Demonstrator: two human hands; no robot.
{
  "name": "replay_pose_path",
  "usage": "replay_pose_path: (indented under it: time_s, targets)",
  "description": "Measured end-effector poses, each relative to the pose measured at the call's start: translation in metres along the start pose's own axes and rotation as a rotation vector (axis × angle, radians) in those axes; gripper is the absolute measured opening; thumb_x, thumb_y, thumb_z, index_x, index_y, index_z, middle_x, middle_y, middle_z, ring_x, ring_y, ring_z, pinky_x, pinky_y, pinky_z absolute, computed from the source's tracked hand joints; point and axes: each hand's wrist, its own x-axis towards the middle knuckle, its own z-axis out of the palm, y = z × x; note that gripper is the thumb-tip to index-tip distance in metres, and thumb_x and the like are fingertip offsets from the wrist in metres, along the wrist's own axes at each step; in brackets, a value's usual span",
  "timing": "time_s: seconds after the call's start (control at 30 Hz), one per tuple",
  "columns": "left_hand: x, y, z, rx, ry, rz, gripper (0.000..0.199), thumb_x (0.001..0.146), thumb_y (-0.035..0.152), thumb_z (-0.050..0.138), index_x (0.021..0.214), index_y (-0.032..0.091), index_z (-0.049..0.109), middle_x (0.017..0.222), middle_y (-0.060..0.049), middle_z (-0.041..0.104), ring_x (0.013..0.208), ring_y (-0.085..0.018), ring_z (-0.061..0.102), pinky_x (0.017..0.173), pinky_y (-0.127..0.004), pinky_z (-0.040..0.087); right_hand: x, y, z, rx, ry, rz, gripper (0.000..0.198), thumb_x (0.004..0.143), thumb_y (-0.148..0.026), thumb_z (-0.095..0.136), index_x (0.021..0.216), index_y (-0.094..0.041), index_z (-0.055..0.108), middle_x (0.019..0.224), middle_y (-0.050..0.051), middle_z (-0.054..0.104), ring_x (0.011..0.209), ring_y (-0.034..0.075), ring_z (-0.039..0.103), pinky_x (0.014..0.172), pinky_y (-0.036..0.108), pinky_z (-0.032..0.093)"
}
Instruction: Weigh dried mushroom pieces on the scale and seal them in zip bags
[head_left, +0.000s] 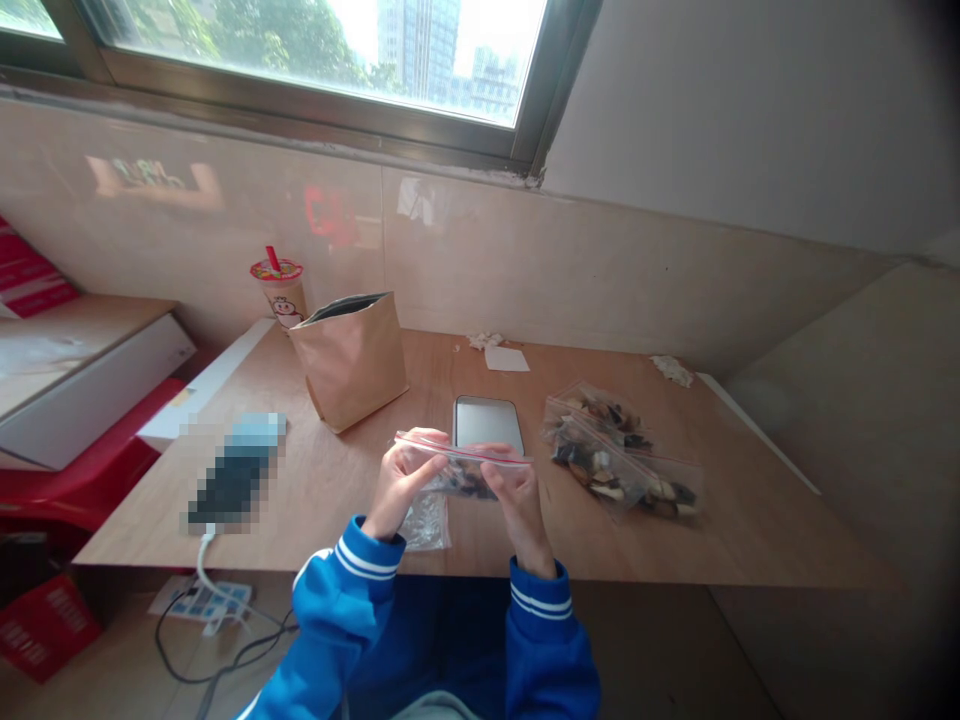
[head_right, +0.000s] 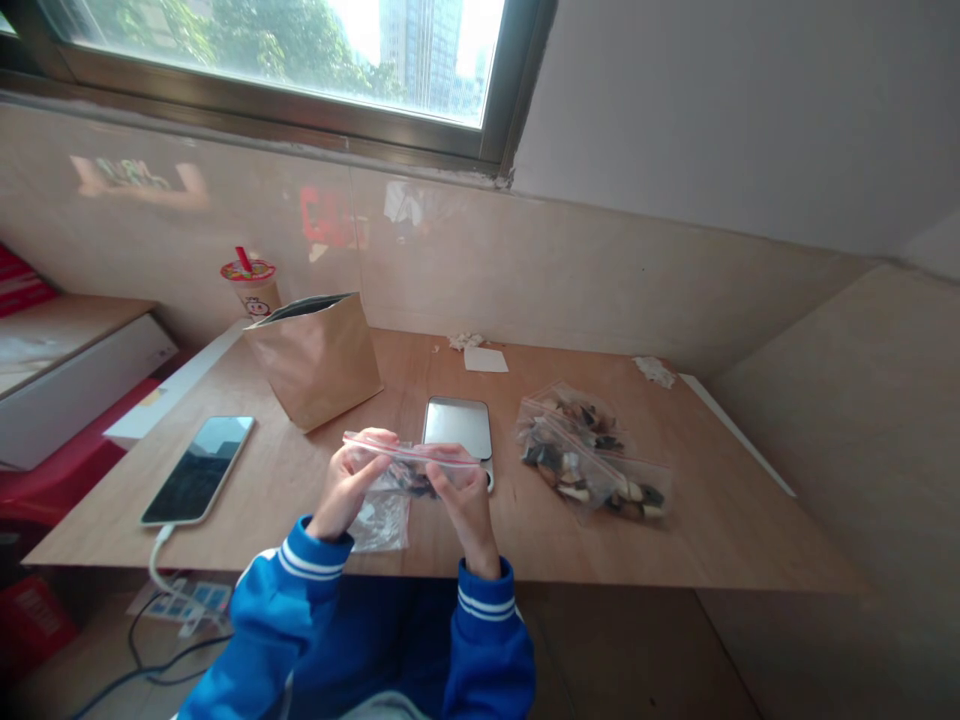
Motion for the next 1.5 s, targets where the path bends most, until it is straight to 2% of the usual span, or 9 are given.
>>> replay_pose_path:
  time_s: [0.13, 0.27, 0.43, 0.67, 0.83, 1.1, 1.2, 1.3, 1.5]
  targets:
    - [0.002, 0.000, -0.002, 0.037, -0.027, -0.005, 0.018, 0.075, 0.033, 0.074, 0.079, 0.016, 0.072, 0.083, -0.006, 0.068, 0.080, -0.017, 0.064, 0.074, -0.028, 0.051, 0.002, 0.000, 0.003, -0.055, -0.018, 0.007, 0.020, 0.080, -0.039, 0.068, 0.085, -0.021, 0.074, 0.091, 0.006, 0.075, 0.089, 0.022, 0.069, 0.082, 0.035, 0.055]
    - [0.004, 0.006, -0.001, 0.141, 0.010, 0.026, 0.019, 0.073, 0.033, 0.075, 0.065, 0.016, 0.071, 0.079, -0.007, 0.069, 0.082, -0.020, 0.065, 0.078, -0.031, 0.052, 0.004, -0.001, 0.007, -0.149, 0.051, -0.038, 0.019, 0.081, -0.038, 0.067, 0.080, -0.021, 0.076, 0.086, 0.006, 0.074, 0.086, 0.023, 0.069, 0.080, 0.036, 0.056]
    - [0.003, 0.009, 0.004, 0.139, 0.085, 0.025, 0.018, 0.073, 0.034, 0.075, 0.067, 0.017, 0.072, 0.077, -0.005, 0.069, 0.075, -0.017, 0.064, 0.072, -0.029, 0.052, 0.004, -0.001, 0.009, -0.197, 0.176, -0.114, 0.016, 0.080, -0.036, 0.069, 0.079, -0.023, 0.077, 0.086, 0.006, 0.073, 0.092, 0.024, 0.067, 0.083, 0.038, 0.055]
    - [0.001, 0.009, 0.009, 0.147, 0.068, 0.143, 0.017, 0.076, 0.031, 0.074, 0.064, 0.019, 0.072, 0.075, -0.005, 0.068, 0.078, -0.018, 0.062, 0.077, -0.030, 0.051, 0.003, -0.001, 0.006, -0.043, -0.091, -0.058, 0.016, 0.081, -0.036, 0.069, 0.090, -0.025, 0.075, 0.123, 0.005, 0.067, 0.118, 0.025, 0.059, 0.105, 0.044, 0.044]
    - [0.000, 0.012, 0.011, 0.154, 0.007, 0.155, 0.009, 0.075, 0.030, 0.075, 0.074, 0.021, 0.076, 0.079, -0.006, 0.070, 0.085, -0.021, 0.063, 0.080, -0.034, 0.052, 0.003, 0.001, 0.011, -0.051, -0.013, -0.112, 0.011, 0.080, -0.033, 0.069, 0.077, -0.024, 0.074, 0.097, 0.006, 0.075, 0.112, 0.025, 0.062, 0.104, 0.045, 0.044]
    - [0.003, 0.010, 0.009, 0.234, -0.015, 0.215, 0.009, 0.079, 0.029, 0.071, 0.076, 0.021, 0.076, 0.081, -0.007, 0.071, 0.086, -0.021, 0.062, 0.079, -0.034, 0.051, 0.002, -0.002, 0.020, -0.151, 0.068, -0.207, 0.010, 0.083, -0.030, 0.065, 0.076, -0.024, 0.069, 0.094, 0.004, 0.072, 0.096, 0.022, 0.065, 0.091, 0.038, 0.049]
    - [0.003, 0.009, 0.008, 0.272, 0.005, 0.234, 0.009, 0.080, 0.028, 0.070, 0.079, 0.021, 0.076, 0.083, -0.006, 0.070, 0.085, -0.020, 0.062, 0.079, -0.032, 0.049, 0.002, 0.000, 0.023, -0.175, 0.128, -0.226, 0.011, 0.083, -0.030, 0.065, 0.075, -0.024, 0.070, 0.090, 0.004, 0.072, 0.092, 0.022, 0.064, 0.088, 0.037, 0.049]
    - [0.002, 0.010, 0.007, 0.298, 0.069, 0.233, 0.011, 0.079, 0.029, 0.071, 0.074, 0.021, 0.075, 0.077, -0.005, 0.068, 0.079, -0.018, 0.061, 0.076, -0.031, 0.048, 0.002, 0.002, 0.023, -0.238, 0.090, -0.207, 0.015, 0.085, -0.034, 0.063, 0.079, -0.024, 0.073, 0.086, 0.004, 0.072, 0.088, 0.022, 0.064, 0.085, 0.037, 0.048]
    - [-0.001, 0.009, 0.005, 0.188, 0.135, 0.098, 0.021, 0.078, 0.035, 0.070, 0.067, 0.017, 0.073, 0.075, -0.005, 0.066, 0.074, -0.017, 0.061, 0.070, -0.028, 0.049, 0.001, 0.003, 0.025, -0.378, 0.141, -0.208, 0.027, 0.088, -0.041, 0.059, 0.074, -0.025, 0.075, 0.072, 0.002, 0.068, 0.074, 0.019, 0.060, 0.081, 0.034, 0.045]
